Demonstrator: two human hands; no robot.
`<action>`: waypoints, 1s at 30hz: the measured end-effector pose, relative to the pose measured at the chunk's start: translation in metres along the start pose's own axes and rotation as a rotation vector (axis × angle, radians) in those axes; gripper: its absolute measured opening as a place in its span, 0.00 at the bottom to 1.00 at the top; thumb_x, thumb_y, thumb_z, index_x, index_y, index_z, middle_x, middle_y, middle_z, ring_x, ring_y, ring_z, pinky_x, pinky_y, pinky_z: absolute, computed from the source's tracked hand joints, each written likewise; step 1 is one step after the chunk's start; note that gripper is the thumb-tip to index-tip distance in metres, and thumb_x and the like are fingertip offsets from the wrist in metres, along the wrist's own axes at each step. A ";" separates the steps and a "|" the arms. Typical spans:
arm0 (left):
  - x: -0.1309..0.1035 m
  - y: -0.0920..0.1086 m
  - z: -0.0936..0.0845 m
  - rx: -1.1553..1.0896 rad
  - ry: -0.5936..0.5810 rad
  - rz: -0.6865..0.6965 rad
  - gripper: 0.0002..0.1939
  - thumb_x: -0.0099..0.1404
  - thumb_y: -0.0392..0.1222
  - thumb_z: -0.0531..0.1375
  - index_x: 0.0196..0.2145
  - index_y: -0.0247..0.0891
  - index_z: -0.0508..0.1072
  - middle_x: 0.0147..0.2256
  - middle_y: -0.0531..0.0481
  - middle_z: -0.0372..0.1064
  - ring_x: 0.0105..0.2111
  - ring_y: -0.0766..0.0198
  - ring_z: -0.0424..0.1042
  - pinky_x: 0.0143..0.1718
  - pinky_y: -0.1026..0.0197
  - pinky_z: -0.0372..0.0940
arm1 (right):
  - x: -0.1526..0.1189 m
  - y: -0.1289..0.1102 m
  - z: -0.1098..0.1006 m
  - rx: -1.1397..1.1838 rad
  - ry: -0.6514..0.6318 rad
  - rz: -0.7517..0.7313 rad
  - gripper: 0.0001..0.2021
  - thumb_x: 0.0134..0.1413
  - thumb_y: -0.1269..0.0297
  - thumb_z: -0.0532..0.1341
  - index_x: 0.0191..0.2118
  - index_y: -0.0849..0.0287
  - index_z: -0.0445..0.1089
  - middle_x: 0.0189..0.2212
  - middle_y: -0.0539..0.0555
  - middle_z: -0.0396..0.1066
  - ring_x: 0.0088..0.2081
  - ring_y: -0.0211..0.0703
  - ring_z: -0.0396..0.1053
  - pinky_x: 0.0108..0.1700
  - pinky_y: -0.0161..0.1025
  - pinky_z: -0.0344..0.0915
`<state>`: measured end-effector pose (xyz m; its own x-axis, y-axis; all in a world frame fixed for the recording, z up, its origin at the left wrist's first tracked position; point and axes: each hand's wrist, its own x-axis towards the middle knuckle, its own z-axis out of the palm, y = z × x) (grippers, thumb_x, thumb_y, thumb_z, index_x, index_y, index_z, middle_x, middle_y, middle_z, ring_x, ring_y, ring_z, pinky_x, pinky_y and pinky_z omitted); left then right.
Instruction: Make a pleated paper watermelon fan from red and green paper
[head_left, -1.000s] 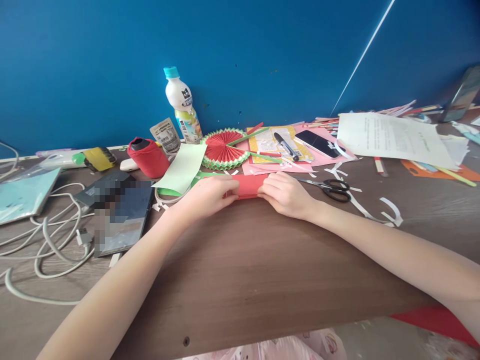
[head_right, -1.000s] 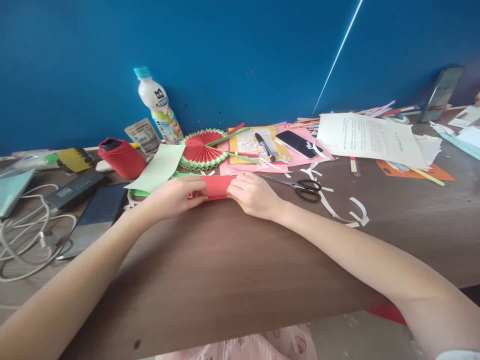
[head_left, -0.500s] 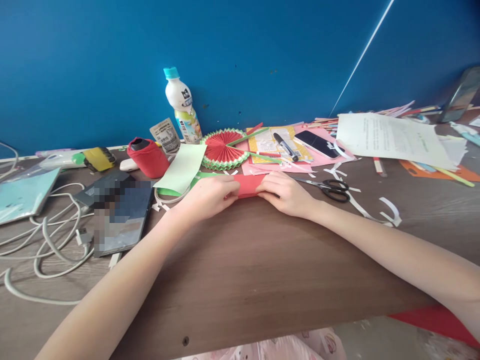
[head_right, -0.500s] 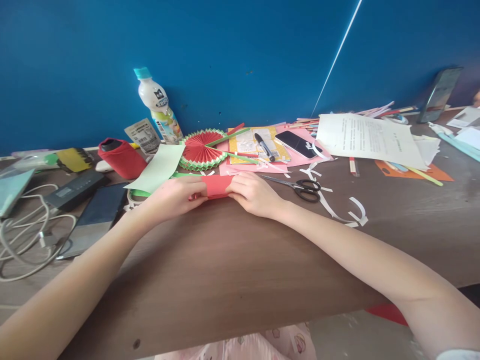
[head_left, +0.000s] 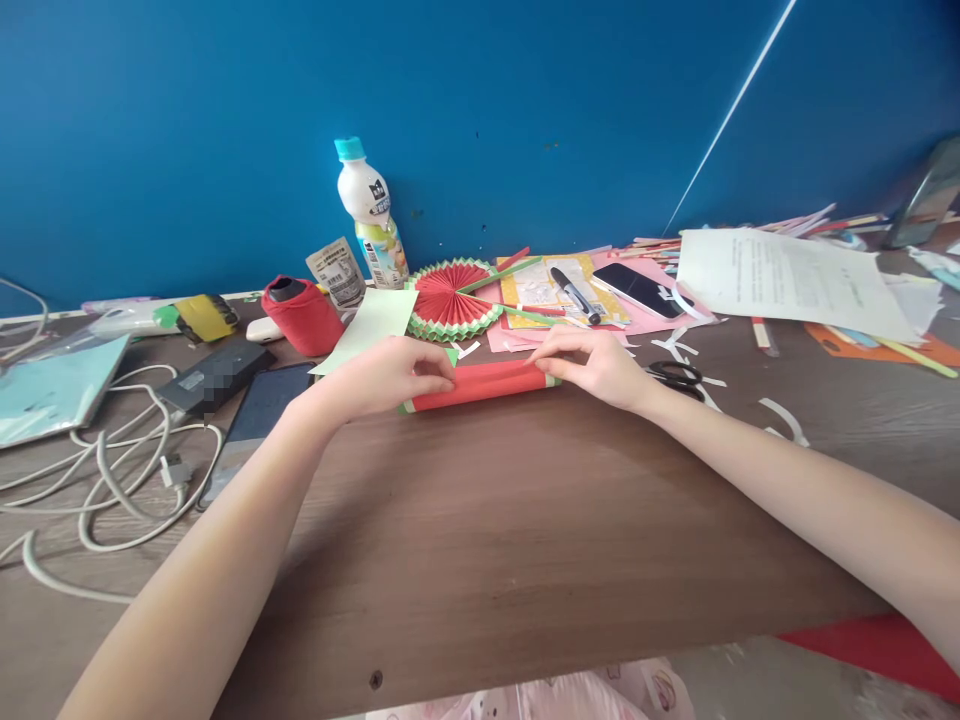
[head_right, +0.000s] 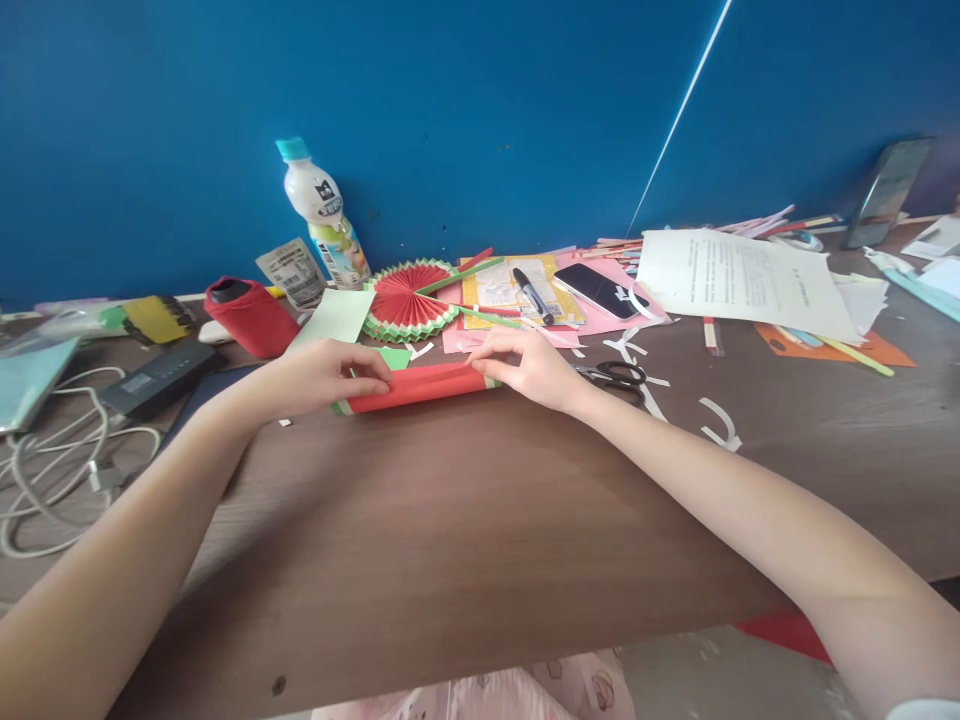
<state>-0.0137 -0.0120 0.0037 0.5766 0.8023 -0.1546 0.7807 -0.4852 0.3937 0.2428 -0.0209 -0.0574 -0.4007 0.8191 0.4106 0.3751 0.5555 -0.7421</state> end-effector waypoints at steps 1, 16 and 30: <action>0.000 0.000 -0.001 -0.017 0.011 -0.003 0.12 0.56 0.47 0.53 0.30 0.39 0.72 0.25 0.56 0.69 0.24 0.68 0.62 0.26 0.67 0.55 | 0.000 -0.001 -0.001 0.024 0.006 0.010 0.07 0.51 0.60 0.59 0.31 0.56 0.72 0.25 0.51 0.67 0.31 0.40 0.65 0.36 0.41 0.62; 0.002 -0.007 0.010 -0.197 -0.116 -0.015 0.09 0.49 0.35 0.52 0.31 0.38 0.63 0.29 0.54 0.68 0.28 0.67 0.67 0.28 0.66 0.61 | -0.001 0.005 -0.001 0.039 -0.030 0.000 0.04 0.47 0.70 0.59 0.31 0.57 0.69 0.31 0.51 0.65 0.33 0.39 0.64 0.33 0.39 0.63; 0.006 0.000 0.020 -0.100 0.014 0.031 0.09 0.56 0.47 0.53 0.30 0.39 0.63 0.27 0.54 0.65 0.26 0.66 0.63 0.27 0.65 0.56 | -0.002 0.003 0.005 -0.020 -0.059 -0.002 0.05 0.48 0.67 0.59 0.34 0.57 0.68 0.34 0.52 0.66 0.36 0.41 0.65 0.40 0.42 0.63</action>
<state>-0.0052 -0.0143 -0.0155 0.5959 0.7927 -0.1287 0.7343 -0.4729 0.4870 0.2404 -0.0216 -0.0630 -0.4494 0.8087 0.3796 0.3909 0.5601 -0.7304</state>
